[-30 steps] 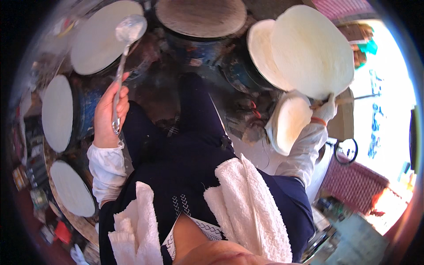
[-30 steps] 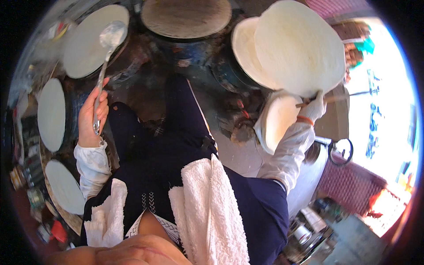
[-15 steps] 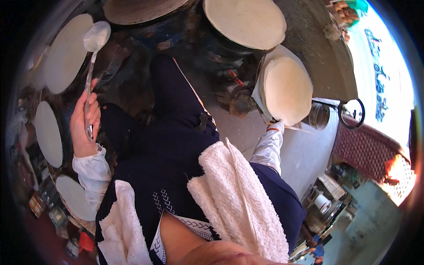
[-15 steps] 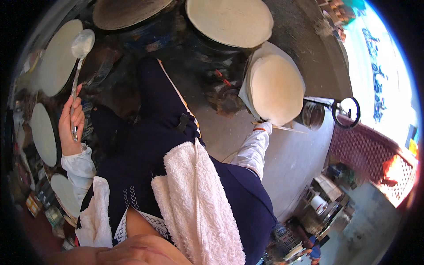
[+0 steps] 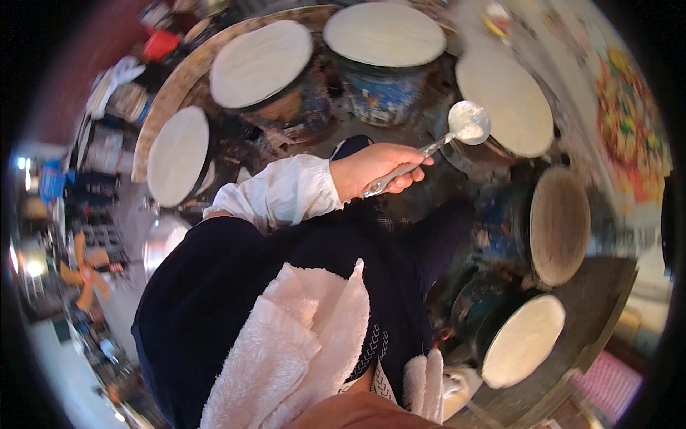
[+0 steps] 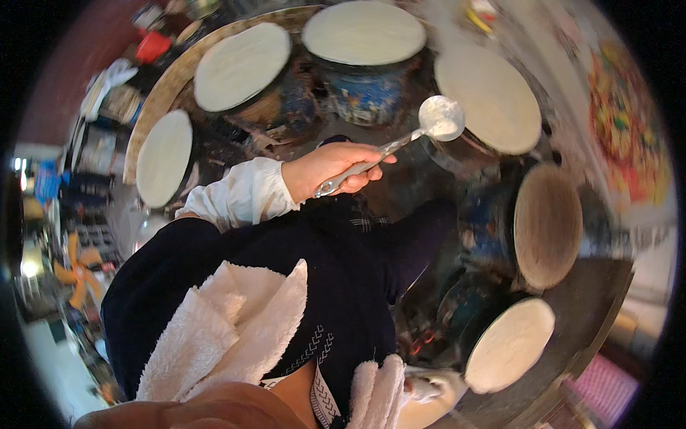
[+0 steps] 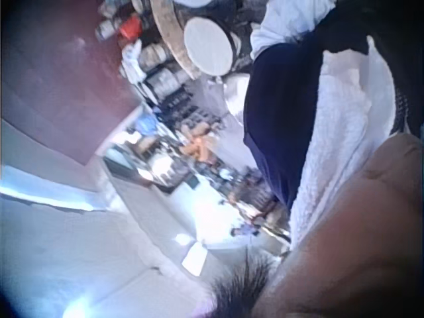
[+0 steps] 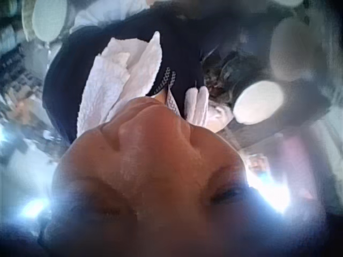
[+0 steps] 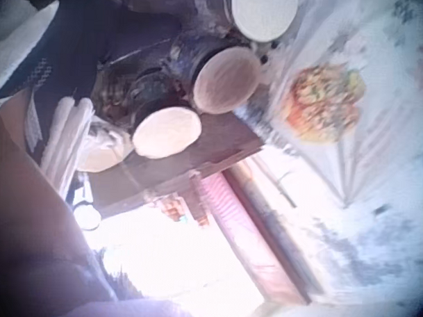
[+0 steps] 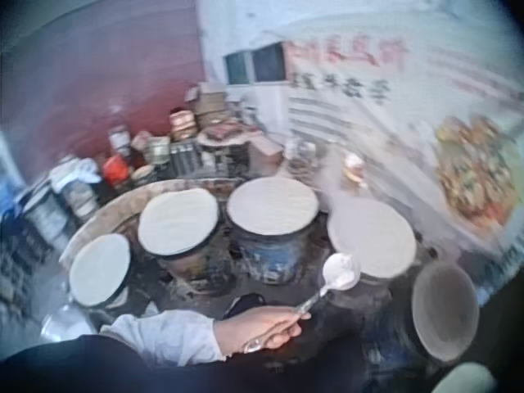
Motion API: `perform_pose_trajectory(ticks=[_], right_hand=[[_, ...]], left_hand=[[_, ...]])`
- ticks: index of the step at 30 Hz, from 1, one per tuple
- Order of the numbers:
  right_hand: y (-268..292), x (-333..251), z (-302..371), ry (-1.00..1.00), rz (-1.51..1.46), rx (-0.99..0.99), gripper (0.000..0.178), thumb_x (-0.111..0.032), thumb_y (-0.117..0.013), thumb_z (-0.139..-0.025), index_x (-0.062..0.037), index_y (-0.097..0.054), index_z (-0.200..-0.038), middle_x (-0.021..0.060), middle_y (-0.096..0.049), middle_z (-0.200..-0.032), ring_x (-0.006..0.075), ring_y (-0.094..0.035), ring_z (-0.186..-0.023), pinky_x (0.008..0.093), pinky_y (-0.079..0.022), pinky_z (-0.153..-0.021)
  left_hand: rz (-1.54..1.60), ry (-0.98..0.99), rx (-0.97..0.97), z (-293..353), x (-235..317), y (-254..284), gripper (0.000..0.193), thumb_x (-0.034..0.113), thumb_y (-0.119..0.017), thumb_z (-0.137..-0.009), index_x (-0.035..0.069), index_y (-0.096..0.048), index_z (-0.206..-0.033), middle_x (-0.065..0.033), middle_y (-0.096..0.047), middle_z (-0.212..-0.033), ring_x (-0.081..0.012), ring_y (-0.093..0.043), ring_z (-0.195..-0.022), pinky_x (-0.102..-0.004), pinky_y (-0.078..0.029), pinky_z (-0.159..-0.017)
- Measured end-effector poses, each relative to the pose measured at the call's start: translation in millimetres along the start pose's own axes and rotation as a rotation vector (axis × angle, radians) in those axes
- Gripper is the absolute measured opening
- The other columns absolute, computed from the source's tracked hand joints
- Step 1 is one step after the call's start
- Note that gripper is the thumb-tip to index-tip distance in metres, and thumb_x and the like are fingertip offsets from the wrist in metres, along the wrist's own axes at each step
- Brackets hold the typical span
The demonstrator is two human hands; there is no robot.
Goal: The person prepares crepes on multiple round griddles. They ladle batter onto the hot surfaces, spread it into thin circles using a wooden tool, and flip the crepes to cook both sides. Finished crepes are stacked on a nearby tray.
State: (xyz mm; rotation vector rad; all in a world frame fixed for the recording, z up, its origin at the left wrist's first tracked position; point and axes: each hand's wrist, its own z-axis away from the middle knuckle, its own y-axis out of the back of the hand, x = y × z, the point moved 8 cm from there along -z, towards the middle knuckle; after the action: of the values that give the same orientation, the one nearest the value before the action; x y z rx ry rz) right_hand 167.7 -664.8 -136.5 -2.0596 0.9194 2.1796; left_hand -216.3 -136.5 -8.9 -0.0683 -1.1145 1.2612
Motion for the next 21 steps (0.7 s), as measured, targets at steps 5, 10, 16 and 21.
perform_pose_trajectory(ticks=[5, 10, 16, 21], right_hand=[[-200, -155, 102, 0.31, -0.133, -0.551, 0.065, -0.05, -0.056, -0.098, 0.0016, -0.056, -0.137, 0.019, -0.064, -0.127, 0.03, -0.064, -0.112, 0.0388, -0.05, -0.1], [-327, -276, 366, 0.786, -0.145, -1.291, 0.048, -0.021, -0.059, -0.098, 0.0049, -0.054, -0.138, 0.0245, -0.056, -0.139, 0.0322, -0.06, -0.118, 0.0386, -0.043, -0.106], [-224, -243, 628, 0.747, 0.012, -2.413, 0.063, -0.009, -0.047, -0.101, -0.0124, -0.022, -0.159, 0.0101, -0.067, -0.092, 0.0092, -0.054, -0.051, 0.0229, -0.044, -0.042], [-161, -181, 715, 0.844, 0.375, -2.836, 0.059, -0.007, -0.045, -0.101, -0.0093, -0.027, -0.157, 0.0079, -0.064, -0.085, 0.0087, -0.055, -0.051, 0.0219, -0.045, -0.042]], left_hand=[[0.089, -0.263, 0.269, 87, -4, 78, 0.033, 0.024, -0.051, -0.105, 0.001, -0.055, -0.129, -0.0045, -0.06, -0.089, -0.0044, -0.047, -0.054, -0.0188, -0.036, -0.044], [0.296, -0.701, 0.613, 206, -66, 163, 0.037, 0.026, -0.053, -0.104, 0.002, -0.051, -0.133, -0.0039, -0.064, -0.086, -0.0041, -0.049, -0.05, -0.0173, -0.039, -0.04], [0.666, -0.894, 1.239, 320, -239, 221, 0.035, 0.024, -0.052, -0.104, 0.006, -0.05, -0.134, -0.0016, -0.063, -0.091, -0.0076, -0.059, -0.063, -0.0198, -0.05, -0.053], [0.734, -0.816, 1.817, 413, -442, 284, 0.019, 0.028, -0.052, -0.102, 0.011, -0.057, -0.095, 0.0014, -0.054, -0.07, -0.0082, -0.05, -0.055, -0.0251, -0.038, -0.044]])
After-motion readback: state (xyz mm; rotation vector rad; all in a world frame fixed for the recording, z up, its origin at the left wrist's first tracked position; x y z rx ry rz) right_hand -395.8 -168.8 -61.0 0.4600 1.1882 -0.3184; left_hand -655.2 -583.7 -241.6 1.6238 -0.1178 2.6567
